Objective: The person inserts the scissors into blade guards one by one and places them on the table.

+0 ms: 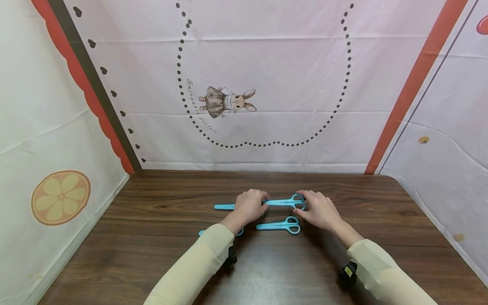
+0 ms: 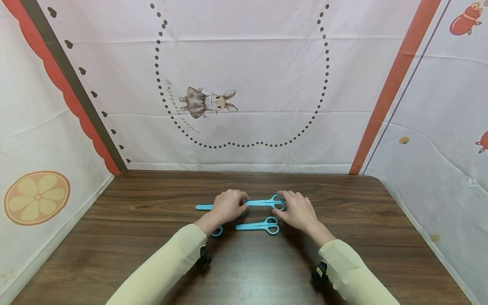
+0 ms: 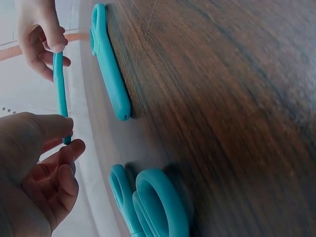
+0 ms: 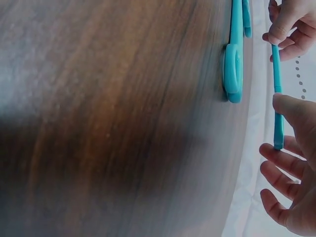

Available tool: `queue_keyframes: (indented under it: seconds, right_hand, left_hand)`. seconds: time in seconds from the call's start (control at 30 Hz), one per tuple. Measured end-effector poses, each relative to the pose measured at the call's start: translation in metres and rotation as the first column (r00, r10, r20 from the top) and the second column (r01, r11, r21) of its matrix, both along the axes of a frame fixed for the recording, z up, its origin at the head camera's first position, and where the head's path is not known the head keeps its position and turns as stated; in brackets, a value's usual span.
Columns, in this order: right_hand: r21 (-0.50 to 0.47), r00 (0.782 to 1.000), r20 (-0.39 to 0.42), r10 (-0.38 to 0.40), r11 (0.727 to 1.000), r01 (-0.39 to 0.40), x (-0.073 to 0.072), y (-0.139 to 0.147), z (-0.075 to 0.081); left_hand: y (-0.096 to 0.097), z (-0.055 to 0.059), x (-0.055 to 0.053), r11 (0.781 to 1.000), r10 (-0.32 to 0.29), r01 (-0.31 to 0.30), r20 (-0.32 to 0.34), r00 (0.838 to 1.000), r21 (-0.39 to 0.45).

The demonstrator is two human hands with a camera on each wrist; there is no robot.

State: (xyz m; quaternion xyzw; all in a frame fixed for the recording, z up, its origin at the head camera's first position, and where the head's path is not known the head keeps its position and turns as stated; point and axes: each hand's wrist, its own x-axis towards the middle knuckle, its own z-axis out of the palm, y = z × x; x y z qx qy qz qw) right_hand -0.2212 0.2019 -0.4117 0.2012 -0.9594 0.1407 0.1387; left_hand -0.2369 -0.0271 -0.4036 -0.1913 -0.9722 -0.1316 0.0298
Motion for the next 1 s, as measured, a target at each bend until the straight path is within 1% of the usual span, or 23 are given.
queue_keyframes:
  seconds: [0.27,0.53,0.8,1.0]
  right_hand:
    - [0.008,0.999,0.038,-0.015,1.0,0.015,0.0,0.003,-0.002]
    - [0.022,0.998,0.059,-0.011,1.0,0.009,-0.002,0.007,-0.003]
    - [0.021,0.997,0.076,-0.016,1.0,0.014,-0.003,0.012,-0.005]
    - [0.032,0.998,0.059,-0.019,0.999,0.017,-0.002,0.014,-0.006]
  left_hand:
    - [0.004,-0.002,-0.005,1.0,0.008,-0.007,0.02,1.0,-0.016]
    - [0.01,-0.004,-0.006,1.0,-0.001,0.001,0.066,0.998,-0.009]
    - [0.017,-0.006,-0.007,1.0,0.003,-0.001,0.071,0.997,-0.021]
    - [0.02,-0.007,-0.007,1.0,-0.006,0.007,0.069,0.998,-0.02]
